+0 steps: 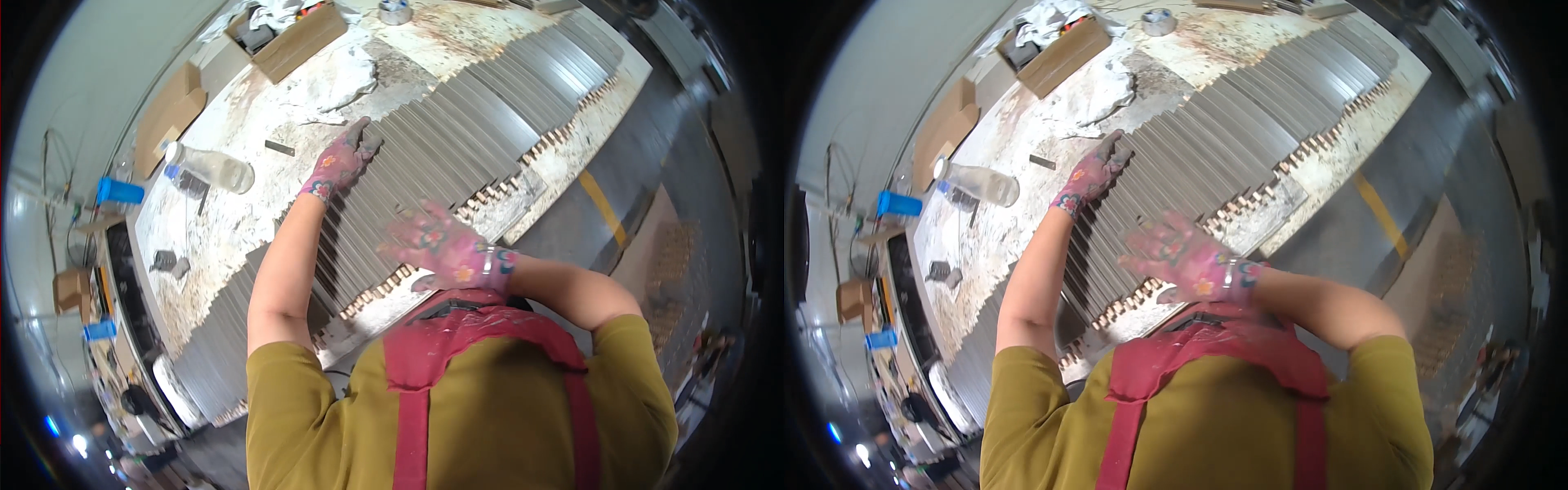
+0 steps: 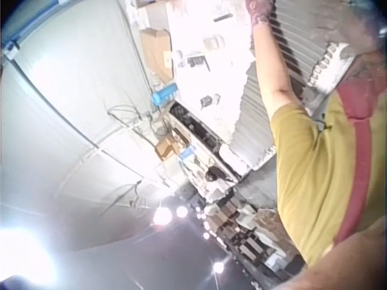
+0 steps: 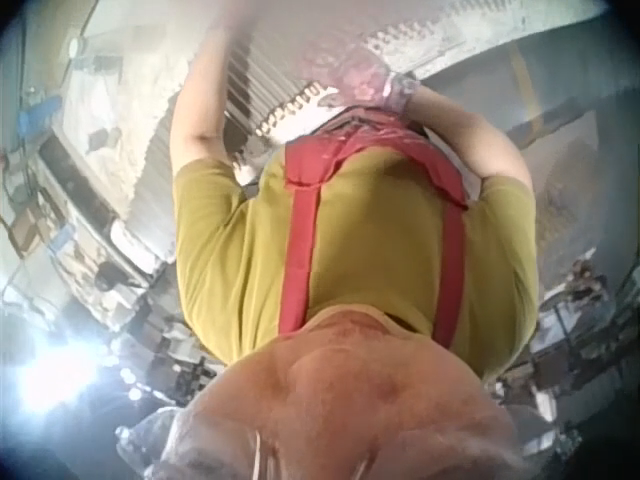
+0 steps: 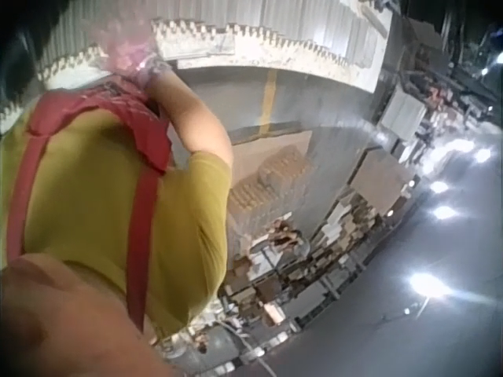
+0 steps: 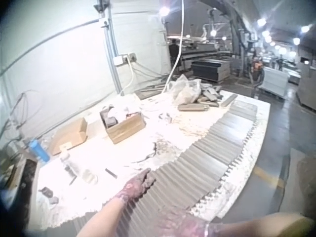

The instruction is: The person wipes a row of bamboo slats using a white cloth, then picks up and inspects a small dark stone-like object, and finally moves the row of slats along the workbench.

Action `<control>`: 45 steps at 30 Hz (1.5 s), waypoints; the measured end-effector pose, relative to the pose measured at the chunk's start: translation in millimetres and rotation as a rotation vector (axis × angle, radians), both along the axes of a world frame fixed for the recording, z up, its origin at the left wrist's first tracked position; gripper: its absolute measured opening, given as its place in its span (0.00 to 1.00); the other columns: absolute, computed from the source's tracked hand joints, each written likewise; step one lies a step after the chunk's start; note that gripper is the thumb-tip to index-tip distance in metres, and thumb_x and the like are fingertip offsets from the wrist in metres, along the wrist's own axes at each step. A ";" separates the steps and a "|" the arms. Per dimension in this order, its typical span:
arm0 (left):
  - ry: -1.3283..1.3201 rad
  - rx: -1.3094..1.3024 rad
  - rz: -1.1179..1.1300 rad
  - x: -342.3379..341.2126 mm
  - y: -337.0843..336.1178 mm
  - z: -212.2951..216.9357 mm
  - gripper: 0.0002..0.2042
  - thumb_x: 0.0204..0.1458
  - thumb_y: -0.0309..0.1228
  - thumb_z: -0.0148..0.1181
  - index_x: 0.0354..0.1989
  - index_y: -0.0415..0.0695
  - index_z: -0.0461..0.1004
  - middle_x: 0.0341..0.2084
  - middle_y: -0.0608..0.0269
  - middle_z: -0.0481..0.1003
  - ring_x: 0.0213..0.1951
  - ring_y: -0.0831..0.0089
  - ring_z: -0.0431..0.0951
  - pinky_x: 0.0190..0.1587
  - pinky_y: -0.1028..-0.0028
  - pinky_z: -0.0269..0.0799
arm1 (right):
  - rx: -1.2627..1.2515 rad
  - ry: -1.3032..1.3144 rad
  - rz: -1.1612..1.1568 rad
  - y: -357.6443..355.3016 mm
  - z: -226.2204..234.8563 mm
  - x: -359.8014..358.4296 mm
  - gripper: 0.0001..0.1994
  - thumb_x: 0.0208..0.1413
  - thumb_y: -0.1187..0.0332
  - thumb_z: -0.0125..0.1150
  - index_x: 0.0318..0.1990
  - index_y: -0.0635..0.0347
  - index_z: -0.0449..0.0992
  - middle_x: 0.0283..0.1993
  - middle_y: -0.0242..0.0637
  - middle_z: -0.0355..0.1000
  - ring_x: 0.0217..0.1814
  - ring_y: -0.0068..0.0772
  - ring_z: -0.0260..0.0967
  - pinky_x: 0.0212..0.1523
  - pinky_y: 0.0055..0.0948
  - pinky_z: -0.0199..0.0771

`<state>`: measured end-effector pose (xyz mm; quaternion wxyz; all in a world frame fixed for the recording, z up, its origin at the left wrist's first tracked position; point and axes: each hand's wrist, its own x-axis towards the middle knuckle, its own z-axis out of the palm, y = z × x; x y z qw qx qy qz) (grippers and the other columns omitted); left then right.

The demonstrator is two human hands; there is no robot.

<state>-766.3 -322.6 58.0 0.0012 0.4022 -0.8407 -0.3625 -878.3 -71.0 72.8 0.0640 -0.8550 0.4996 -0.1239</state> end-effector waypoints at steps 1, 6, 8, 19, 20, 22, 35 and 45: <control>0.009 0.005 -0.031 0.0 0.8 -0.4 0.29 0.57 0.35 0.53 0.68 0.56 0.55 0.59 0.50 0.66 0.55 0.52 0.71 0.56 0.65 0.68 | 0.005 0.009 -0.031 -4.1 -2.4 12.5 0.40 0.52 0.40 0.55 0.71 0.36 0.49 0.75 0.37 0.45 0.75 0.47 0.46 0.72 0.55 0.36; 0.039 -0.135 -0.153 14.3 -10.9 -13.1 0.27 0.59 0.45 0.50 0.66 0.51 0.58 0.46 0.51 0.74 0.42 0.62 0.75 0.43 0.67 0.71 | 0.142 0.148 -0.093 -8.4 -22.9 42.7 0.38 0.53 0.39 0.52 0.70 0.34 0.50 0.75 0.37 0.45 0.73 0.49 0.49 0.71 0.60 0.33; 0.057 -0.221 -0.213 14.4 -12.3 -12.0 0.27 0.59 0.44 0.50 0.66 0.51 0.58 0.51 0.48 0.72 0.49 0.56 0.75 0.50 0.65 0.70 | 0.125 0.102 -0.105 -6.1 -29.6 43.9 0.37 0.54 0.42 0.54 0.70 0.35 0.50 0.74 0.38 0.48 0.72 0.50 0.51 0.71 0.60 0.35; 0.488 0.063 -0.197 -60.8 -51.2 -27.8 0.32 0.57 0.33 0.55 0.69 0.42 0.52 0.64 0.47 0.61 0.58 0.57 0.69 0.60 0.69 0.62 | -0.350 -0.781 -1.229 15.9 -35.0 -26.5 0.36 0.57 0.58 0.57 0.67 0.69 0.51 0.70 0.56 0.51 0.74 0.52 0.46 0.71 0.39 0.47; 0.439 0.141 -0.235 -68.6 -37.0 -20.6 0.32 0.57 0.36 0.54 0.70 0.44 0.51 0.62 0.46 0.63 0.57 0.56 0.70 0.59 0.68 0.63 | -0.382 -0.926 -1.362 12.0 -41.0 -40.7 0.36 0.58 0.58 0.56 0.67 0.71 0.50 0.70 0.58 0.50 0.74 0.54 0.45 0.72 0.39 0.45; 0.182 0.020 -0.281 -81.4 -22.8 -18.1 0.34 0.56 0.38 0.54 0.70 0.48 0.48 0.58 0.42 0.66 0.57 0.51 0.69 0.57 0.64 0.65 | -0.307 -0.837 -1.428 -5.5 -64.2 -49.5 0.38 0.58 0.56 0.56 0.68 0.71 0.49 0.71 0.57 0.48 0.75 0.53 0.42 0.72 0.39 0.44; 0.508 0.236 -0.239 -18.1 -24.3 -2.5 0.30 0.61 0.33 0.51 0.68 0.35 0.49 0.59 0.44 0.67 0.59 0.58 0.69 0.58 0.68 0.65 | -0.186 -0.212 -1.027 -3.2 -14.0 11.3 0.35 0.57 0.44 0.52 0.68 0.49 0.56 0.72 0.47 0.50 0.74 0.53 0.44 0.72 0.50 0.40; 0.080 -0.207 -0.271 74.1 -12.7 -20.6 0.24 0.60 0.35 0.49 0.64 0.43 0.60 0.51 0.46 0.71 0.51 0.49 0.72 0.52 0.64 0.69 | 0.014 0.063 -0.752 -3.5 -40.0 57.6 0.34 0.54 0.41 0.51 0.67 0.40 0.59 0.70 0.42 0.54 0.71 0.54 0.48 0.72 0.53 0.31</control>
